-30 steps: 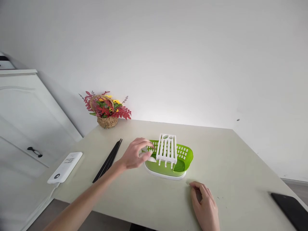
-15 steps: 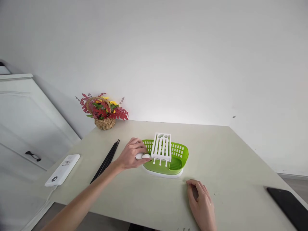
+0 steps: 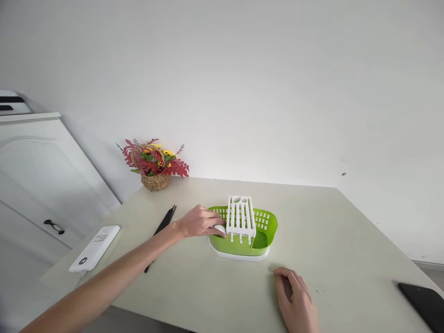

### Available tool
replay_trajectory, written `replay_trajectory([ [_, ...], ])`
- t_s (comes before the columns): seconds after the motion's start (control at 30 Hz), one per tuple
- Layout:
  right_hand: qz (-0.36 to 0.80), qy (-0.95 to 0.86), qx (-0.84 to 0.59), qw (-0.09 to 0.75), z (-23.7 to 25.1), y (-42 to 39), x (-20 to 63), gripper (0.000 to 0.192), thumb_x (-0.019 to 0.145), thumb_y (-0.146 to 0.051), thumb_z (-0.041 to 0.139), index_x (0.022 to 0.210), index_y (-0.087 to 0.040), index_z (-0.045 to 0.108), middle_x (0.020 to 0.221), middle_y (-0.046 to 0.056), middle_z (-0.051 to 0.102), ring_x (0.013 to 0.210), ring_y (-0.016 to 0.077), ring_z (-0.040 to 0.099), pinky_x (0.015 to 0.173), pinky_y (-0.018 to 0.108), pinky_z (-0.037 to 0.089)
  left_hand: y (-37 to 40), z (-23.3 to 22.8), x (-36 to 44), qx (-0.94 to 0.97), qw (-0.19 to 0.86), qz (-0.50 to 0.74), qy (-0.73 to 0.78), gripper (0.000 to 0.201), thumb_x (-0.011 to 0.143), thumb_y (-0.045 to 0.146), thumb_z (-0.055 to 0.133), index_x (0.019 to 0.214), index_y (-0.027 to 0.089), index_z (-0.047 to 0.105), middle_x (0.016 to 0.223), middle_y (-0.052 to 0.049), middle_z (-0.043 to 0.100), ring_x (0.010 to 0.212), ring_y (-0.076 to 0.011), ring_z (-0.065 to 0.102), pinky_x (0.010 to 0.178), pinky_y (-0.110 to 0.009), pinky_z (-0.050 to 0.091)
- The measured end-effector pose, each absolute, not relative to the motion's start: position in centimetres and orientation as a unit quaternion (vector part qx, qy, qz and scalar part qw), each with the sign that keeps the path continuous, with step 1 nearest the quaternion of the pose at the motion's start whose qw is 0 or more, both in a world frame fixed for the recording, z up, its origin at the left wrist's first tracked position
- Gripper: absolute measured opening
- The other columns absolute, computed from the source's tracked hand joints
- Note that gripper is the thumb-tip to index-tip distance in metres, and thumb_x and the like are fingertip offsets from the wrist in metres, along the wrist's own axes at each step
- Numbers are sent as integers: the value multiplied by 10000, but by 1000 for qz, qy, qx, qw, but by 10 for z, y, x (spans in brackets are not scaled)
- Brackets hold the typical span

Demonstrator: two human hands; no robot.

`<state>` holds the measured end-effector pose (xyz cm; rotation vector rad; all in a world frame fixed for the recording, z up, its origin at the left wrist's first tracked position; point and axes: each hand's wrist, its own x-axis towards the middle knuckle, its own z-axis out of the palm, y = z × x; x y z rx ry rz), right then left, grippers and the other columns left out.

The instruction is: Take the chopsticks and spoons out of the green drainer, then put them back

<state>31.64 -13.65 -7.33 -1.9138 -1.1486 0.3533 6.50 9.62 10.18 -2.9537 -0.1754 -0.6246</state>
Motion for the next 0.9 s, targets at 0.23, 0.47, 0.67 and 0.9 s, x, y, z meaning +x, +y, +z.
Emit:
replay_trajectory([
  [0.23, 151, -469, -760, 423, -76, -136, 319, 339, 905, -536, 496, 999, -284, 703, 1114, 58, 754, 1051, 272, 683, 867, 390, 542, 92, 117, 65, -975, 47, -212, -51, 446, 1055, 553, 465, 933, 225, 742, 808, -35, 752, 680, -141, 681, 551, -261, 386],
  [0.47, 156, -455, -774, 411, -69, -137, 316, 351, 895, -550, 483, 1004, -298, 702, 1137, 50, 750, 1046, 266, 686, 844, 378, 541, 92, 154, 45, -956, -27, -273, -108, 413, 1026, 555, 541, 967, 219, 774, 844, -25, 780, 646, -109, 673, 605, -212, 460],
  [0.67, 153, -446, -780, 413, -66, -138, 316, 372, 856, -580, 486, 969, -306, 712, 1103, 43, 762, 1007, 271, 700, 825, 381, 552, 116, 171, 10, -773, -166, -499, -356, 467, 953, 583, 624, 810, 155, 744, 621, -21, 714, 485, -132, 633, 456, -209, 455],
  [0.9, 165, -436, -786, 406, -66, -139, 317, 393, 831, -617, 486, 962, -324, 711, 1114, 27, 760, 1039, 281, 694, 868, 411, 547, 141, 115, -57, -650, -385, -415, -507, 578, 863, 731, 634, 748, 164, 650, 649, -52, 733, 431, -170, 638, 379, -249, 483],
])
